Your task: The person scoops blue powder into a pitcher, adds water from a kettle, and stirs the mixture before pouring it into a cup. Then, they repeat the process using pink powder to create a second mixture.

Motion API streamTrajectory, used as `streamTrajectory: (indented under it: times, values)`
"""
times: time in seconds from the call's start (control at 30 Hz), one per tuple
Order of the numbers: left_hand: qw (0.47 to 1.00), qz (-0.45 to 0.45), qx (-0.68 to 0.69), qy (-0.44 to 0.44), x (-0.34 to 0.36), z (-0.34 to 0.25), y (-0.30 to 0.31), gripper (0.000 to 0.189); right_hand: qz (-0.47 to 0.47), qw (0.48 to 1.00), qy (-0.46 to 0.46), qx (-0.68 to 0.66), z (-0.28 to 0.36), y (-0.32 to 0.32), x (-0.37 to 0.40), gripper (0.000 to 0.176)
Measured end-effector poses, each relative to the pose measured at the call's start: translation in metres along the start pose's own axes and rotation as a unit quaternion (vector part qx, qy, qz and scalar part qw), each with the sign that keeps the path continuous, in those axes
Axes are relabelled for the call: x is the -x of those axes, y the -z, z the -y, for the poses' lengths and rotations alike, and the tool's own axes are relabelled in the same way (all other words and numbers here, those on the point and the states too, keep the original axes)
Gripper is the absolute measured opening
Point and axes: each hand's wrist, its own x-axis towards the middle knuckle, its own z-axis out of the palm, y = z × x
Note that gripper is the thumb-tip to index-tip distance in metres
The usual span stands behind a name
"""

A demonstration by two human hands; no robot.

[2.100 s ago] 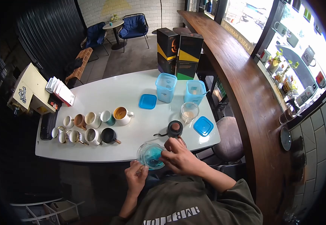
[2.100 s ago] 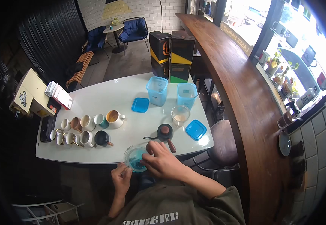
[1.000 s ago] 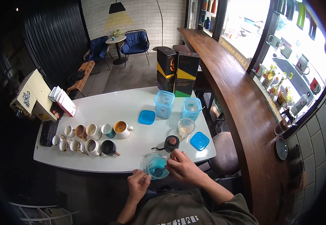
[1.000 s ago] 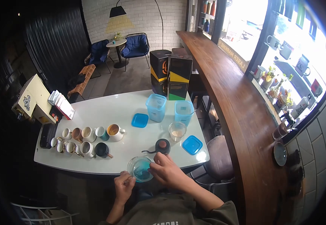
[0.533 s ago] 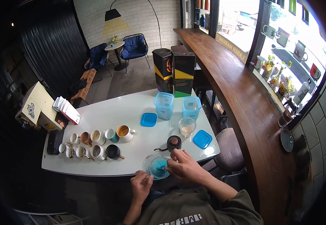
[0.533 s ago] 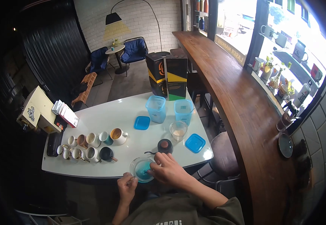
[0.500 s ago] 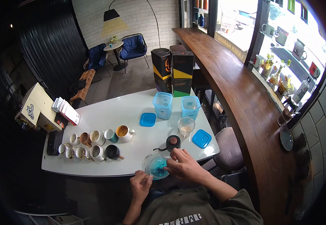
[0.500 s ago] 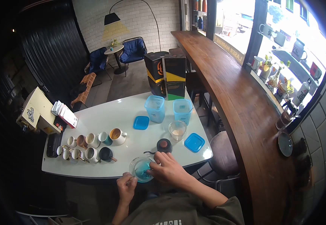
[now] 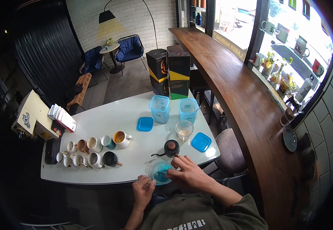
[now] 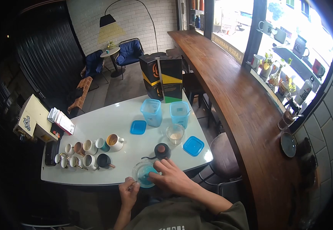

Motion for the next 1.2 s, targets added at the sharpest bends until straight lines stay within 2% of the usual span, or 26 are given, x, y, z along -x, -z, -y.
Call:
streamTrajectory:
  times: [0.17,0.23,0.47,0.63,0.77,0.93,1.03,1.13,1.2]
  values:
    - [1.000,-0.004,0.008,0.006,-0.003,-0.001,-0.001,0.024,0.038,0.999,-0.015,0.000,-0.003,-0.002,0.003,0.020]
    - [1.000,-0.003,0.002,0.003,-0.002,0.000,0.000,0.024,0.035,0.997,0.003,-0.063,-0.002,-0.002,0.002,0.020]
    - [1.000,0.004,0.008,-0.002,-0.008,-0.004,0.007,0.024,0.007,0.999,-0.015,-0.052,-0.002,0.005,-0.009,0.015]
    - [1.000,0.017,0.002,-0.020,-0.008,0.001,0.013,0.024,-0.004,0.994,-0.021,-0.108,0.005,-0.002,-0.006,0.014]
    - [0.999,0.033,0.017,-0.018,-0.010,0.003,0.025,0.024,-0.011,0.994,-0.027,-0.109,0.011,-0.011,-0.012,0.015]
    - [0.998,0.060,0.018,-0.026,-0.016,0.014,0.050,0.025,-0.042,0.998,-0.048,-0.015,0.030,-0.025,-0.023,0.014]
    - [0.996,0.072,0.007,-0.055,-0.027,0.018,0.061,0.026,-0.048,0.995,-0.052,-0.074,0.038,-0.037,-0.030,0.014]
    - [0.993,0.098,0.019,-0.058,-0.033,0.022,0.074,0.027,-0.096,0.991,-0.088,-0.037,0.045,-0.050,-0.039,0.015]
    - [0.992,0.100,0.028,-0.069,-0.037,0.030,0.080,0.027,-0.084,0.991,-0.093,-0.043,0.052,-0.052,-0.044,0.014]
